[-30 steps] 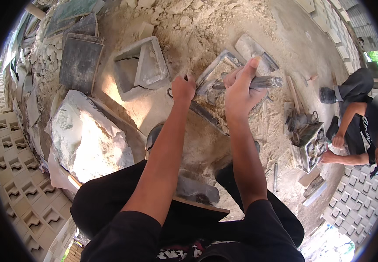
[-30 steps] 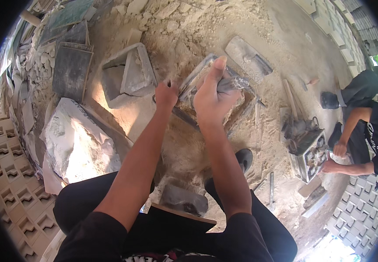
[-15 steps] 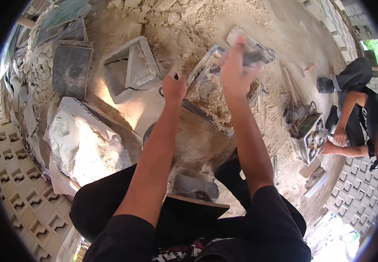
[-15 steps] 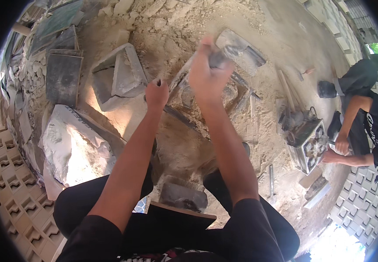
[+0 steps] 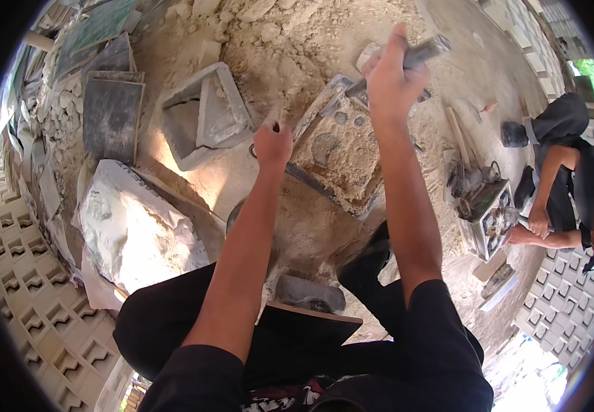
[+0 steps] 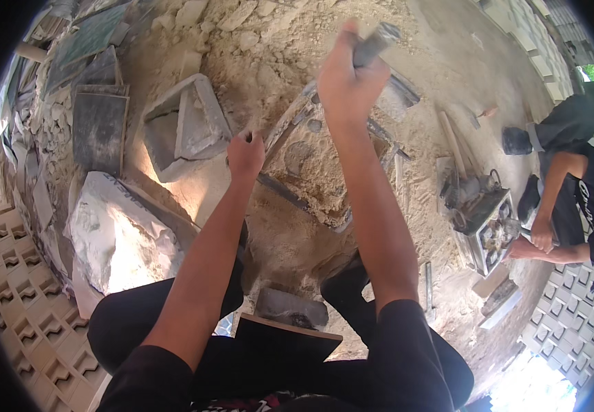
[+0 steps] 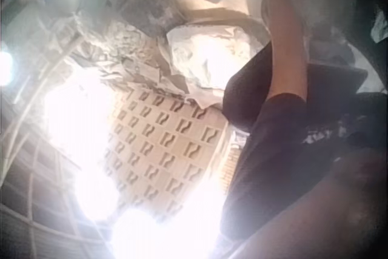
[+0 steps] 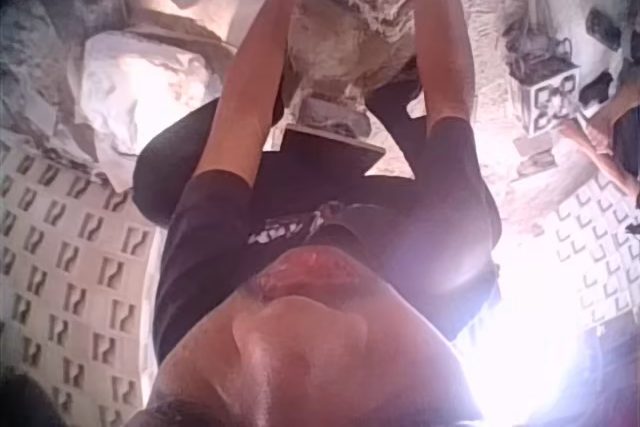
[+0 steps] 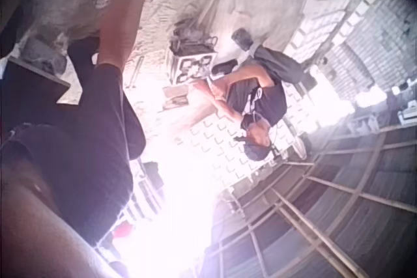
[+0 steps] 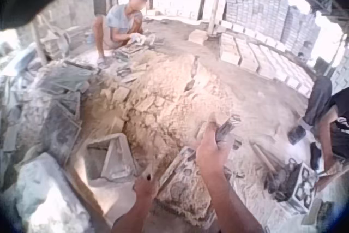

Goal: The person fills a metal mold with a dry mixture using a trowel, levels the surface, and compacts it by tamping with a heavy tool.

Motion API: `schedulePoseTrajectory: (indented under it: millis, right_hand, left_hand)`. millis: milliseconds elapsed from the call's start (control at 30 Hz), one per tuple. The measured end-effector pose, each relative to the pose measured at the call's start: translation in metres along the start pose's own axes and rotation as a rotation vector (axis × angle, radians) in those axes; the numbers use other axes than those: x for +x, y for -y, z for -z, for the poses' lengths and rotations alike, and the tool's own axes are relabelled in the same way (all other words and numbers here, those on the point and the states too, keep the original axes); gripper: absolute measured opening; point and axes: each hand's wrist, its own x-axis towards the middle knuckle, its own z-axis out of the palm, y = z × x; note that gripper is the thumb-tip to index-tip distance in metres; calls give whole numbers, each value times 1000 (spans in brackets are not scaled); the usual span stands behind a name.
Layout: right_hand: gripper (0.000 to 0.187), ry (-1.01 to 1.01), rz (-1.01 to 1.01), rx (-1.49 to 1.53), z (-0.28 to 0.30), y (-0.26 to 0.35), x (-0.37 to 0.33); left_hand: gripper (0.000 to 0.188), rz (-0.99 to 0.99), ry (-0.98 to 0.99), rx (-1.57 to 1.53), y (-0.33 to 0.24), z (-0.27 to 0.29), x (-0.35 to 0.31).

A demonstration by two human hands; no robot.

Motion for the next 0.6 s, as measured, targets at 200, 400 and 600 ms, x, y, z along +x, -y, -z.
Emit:
schedulePoseTrajectory:
  millis: [200, 400, 600]
  right_hand:
    - [51, 42, -35, 33, 1, 3, 18]
    - [52, 52, -30, -107, 5, 4, 17]
    - [48, 239, 196, -245, 17, 0, 11]
  left_hand:
    - [32, -24, -8, -23, -2, -2, 3]
    - [31, 26, 9, -13, -3, -1, 3]
    - [33, -6, -24, 2, 2, -4, 2]
